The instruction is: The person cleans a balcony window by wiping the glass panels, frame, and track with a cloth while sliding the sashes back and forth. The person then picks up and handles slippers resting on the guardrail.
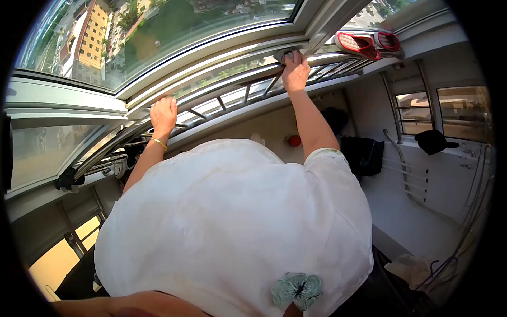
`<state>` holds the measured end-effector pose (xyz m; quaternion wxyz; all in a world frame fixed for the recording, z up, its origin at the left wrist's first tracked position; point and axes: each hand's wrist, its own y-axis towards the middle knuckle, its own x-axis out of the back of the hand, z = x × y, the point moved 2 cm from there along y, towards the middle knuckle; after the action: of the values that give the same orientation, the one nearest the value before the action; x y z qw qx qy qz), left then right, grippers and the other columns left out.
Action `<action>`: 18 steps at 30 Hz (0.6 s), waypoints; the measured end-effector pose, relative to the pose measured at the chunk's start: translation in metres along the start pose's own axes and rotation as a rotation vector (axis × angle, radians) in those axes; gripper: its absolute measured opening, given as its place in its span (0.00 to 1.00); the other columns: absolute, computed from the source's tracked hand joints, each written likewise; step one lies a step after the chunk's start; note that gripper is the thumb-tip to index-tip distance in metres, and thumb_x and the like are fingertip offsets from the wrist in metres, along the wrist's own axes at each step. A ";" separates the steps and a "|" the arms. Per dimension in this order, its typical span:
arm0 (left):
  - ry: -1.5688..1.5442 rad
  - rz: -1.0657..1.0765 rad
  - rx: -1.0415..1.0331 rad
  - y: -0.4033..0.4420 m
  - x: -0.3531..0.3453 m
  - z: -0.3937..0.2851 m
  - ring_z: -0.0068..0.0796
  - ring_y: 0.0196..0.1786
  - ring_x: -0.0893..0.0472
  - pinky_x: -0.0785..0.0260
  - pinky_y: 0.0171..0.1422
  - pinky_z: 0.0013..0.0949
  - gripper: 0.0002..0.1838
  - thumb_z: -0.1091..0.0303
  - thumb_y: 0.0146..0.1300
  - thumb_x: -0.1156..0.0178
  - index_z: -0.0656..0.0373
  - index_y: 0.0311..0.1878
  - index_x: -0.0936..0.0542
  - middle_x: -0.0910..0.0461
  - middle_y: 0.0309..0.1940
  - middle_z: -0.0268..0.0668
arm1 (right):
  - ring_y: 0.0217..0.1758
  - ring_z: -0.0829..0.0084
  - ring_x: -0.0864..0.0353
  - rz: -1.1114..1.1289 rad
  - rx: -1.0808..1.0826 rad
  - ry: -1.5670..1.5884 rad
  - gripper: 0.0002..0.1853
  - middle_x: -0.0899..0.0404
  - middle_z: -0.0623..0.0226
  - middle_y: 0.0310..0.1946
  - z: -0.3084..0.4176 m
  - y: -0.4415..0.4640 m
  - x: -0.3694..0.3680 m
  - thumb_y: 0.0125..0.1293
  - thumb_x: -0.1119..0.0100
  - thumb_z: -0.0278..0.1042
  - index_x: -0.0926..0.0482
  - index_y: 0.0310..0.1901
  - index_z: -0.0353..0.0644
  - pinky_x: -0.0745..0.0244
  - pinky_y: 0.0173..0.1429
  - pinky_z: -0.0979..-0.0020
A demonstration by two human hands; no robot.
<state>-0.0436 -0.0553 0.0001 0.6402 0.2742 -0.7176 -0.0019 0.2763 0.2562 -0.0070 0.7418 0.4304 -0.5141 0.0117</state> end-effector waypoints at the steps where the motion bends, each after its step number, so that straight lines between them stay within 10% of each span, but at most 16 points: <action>1: 0.014 0.023 -0.008 0.001 0.000 0.000 0.42 0.39 0.21 0.32 0.45 0.46 0.12 0.58 0.66 0.46 0.53 0.32 0.21 0.21 0.32 0.37 | 0.57 0.54 0.28 -0.047 -0.133 -0.054 0.14 0.25 0.63 0.55 -0.043 -0.002 -0.002 0.57 0.44 0.26 0.18 0.45 0.47 0.28 0.55 0.52; 5: 0.081 0.063 -0.004 0.001 -0.003 0.000 0.43 0.39 0.21 0.32 0.45 0.46 0.14 0.58 0.68 0.50 0.54 0.32 0.21 0.22 0.32 0.38 | 0.60 0.49 0.36 -0.047 -0.629 0.062 0.16 0.31 0.55 0.61 -0.052 0.010 -0.004 0.59 0.46 0.24 0.20 0.49 0.44 0.35 0.64 0.58; 11: 0.070 0.107 0.003 0.003 0.001 -0.004 0.45 0.41 0.23 0.35 0.47 0.49 0.16 0.57 0.71 0.54 0.54 0.35 0.21 0.22 0.34 0.39 | 0.61 0.59 0.34 0.058 -0.013 0.346 0.17 0.30 0.69 0.55 0.123 -0.033 0.007 0.52 0.38 0.30 0.19 0.46 0.54 0.35 0.61 0.54; 14: 0.049 0.064 0.007 0.003 0.004 -0.010 0.44 0.52 0.24 0.36 0.58 0.48 0.13 0.61 0.70 0.49 0.57 0.48 0.22 0.21 0.47 0.41 | 0.63 0.58 0.35 -0.001 0.160 0.372 0.22 0.31 0.68 0.59 0.066 -0.034 0.000 0.51 0.36 0.32 0.22 0.52 0.54 0.34 0.59 0.54; 18: 0.002 -0.024 -0.027 0.021 0.010 -0.045 0.47 0.59 0.29 0.40 0.65 0.50 0.22 0.59 0.62 0.38 0.61 0.55 0.25 0.26 0.54 0.45 | 0.66 0.54 0.39 -0.121 -0.385 -0.014 0.22 0.33 0.62 0.62 -0.055 -0.011 -0.004 0.56 0.40 0.33 0.25 0.55 0.51 0.37 0.66 0.55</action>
<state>-0.0110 -0.0254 0.0246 0.6447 0.2741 -0.7133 -0.0192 0.3207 0.2866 -0.0229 0.8061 0.3107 -0.4855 -0.1343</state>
